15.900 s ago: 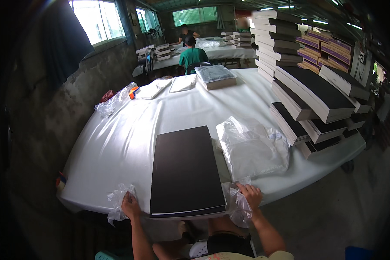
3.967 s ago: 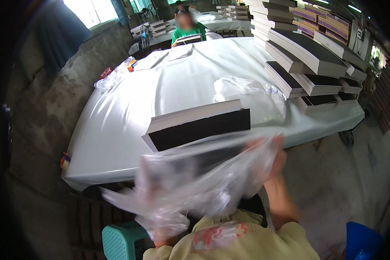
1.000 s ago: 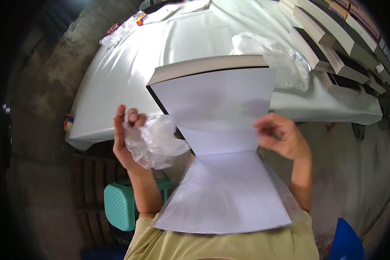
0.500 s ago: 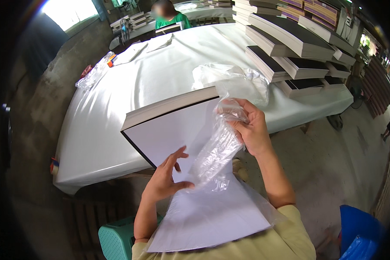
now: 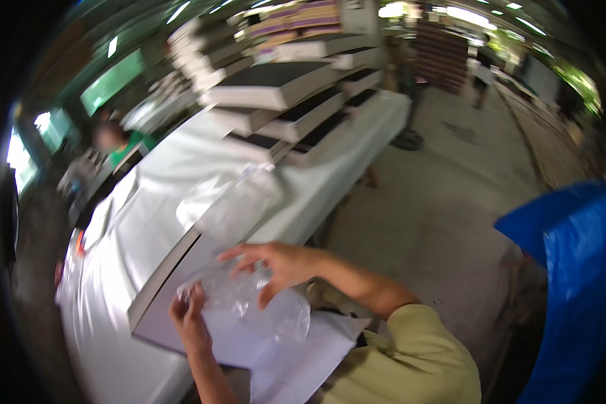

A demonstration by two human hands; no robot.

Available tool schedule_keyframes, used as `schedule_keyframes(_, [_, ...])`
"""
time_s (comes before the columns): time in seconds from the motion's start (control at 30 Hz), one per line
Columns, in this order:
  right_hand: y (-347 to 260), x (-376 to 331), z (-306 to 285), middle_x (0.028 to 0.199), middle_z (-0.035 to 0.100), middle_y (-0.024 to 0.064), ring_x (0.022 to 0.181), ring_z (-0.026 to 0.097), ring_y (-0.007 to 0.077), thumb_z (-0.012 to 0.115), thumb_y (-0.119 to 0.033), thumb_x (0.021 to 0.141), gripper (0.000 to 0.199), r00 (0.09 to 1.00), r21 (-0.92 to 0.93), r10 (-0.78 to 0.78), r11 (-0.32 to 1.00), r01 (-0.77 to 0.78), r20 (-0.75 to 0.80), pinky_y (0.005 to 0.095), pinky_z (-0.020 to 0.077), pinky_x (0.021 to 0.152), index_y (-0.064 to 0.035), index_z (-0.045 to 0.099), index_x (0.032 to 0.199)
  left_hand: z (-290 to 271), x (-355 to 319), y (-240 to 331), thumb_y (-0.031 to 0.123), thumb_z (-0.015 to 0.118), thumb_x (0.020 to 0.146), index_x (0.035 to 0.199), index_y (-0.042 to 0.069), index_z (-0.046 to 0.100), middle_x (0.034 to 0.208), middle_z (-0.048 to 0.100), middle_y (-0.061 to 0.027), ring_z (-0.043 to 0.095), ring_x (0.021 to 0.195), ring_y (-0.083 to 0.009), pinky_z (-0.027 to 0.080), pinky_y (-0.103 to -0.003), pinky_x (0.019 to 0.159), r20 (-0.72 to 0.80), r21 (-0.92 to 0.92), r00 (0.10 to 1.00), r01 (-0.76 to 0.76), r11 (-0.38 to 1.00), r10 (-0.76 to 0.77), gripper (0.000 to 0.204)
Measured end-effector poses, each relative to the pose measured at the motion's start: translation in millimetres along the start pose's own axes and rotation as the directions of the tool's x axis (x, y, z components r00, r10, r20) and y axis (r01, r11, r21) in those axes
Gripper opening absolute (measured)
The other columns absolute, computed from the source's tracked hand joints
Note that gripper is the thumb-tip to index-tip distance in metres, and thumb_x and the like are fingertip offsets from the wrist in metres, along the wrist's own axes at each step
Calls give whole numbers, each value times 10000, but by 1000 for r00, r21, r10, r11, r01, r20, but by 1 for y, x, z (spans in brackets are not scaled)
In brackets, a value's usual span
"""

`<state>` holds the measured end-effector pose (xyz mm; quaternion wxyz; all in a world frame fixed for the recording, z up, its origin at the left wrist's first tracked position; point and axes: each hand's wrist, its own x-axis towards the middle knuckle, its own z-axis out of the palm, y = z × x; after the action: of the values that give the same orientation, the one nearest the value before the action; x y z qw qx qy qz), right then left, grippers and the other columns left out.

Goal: The person picks up a book from a stack, places it on a table, and repeatedly attempts to slide a clear plastic sleeve over the cover.

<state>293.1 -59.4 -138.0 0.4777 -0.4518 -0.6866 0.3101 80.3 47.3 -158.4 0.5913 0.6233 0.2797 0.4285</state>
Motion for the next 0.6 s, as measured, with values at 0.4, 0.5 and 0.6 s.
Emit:
schedule_keyframes(0.4, [-6,1,26,722,654,46,712,609,77,679,-117,749,328,929,82,51,996,-22,-366,229,468,649,-82,573,1057,42,-11,3,63,681,740,971,-26,539,683,559,-44,516,571,-82,404,-184,513,194,132,974,-147,980,120,285])
schedule_keyframes(0.5, [7,7,34,703,650,49,650,609,84,671,-83,751,210,897,-25,-87,996,84,-433,238,474,601,-68,618,954,40,-13,3,109,656,777,930,-29,561,653,550,-14,481,545,-58,360,-184,462,119,9,990,-74,997,72,227])
schedule_keyframes(0.6, [12,18,47,677,636,65,600,609,109,667,-84,754,134,852,-185,-181,978,101,-491,241,474,567,-63,624,879,23,-16,3,115,649,784,869,-21,573,672,550,2,461,567,-43,341,-190,465,103,67,994,33,997,-40,178])
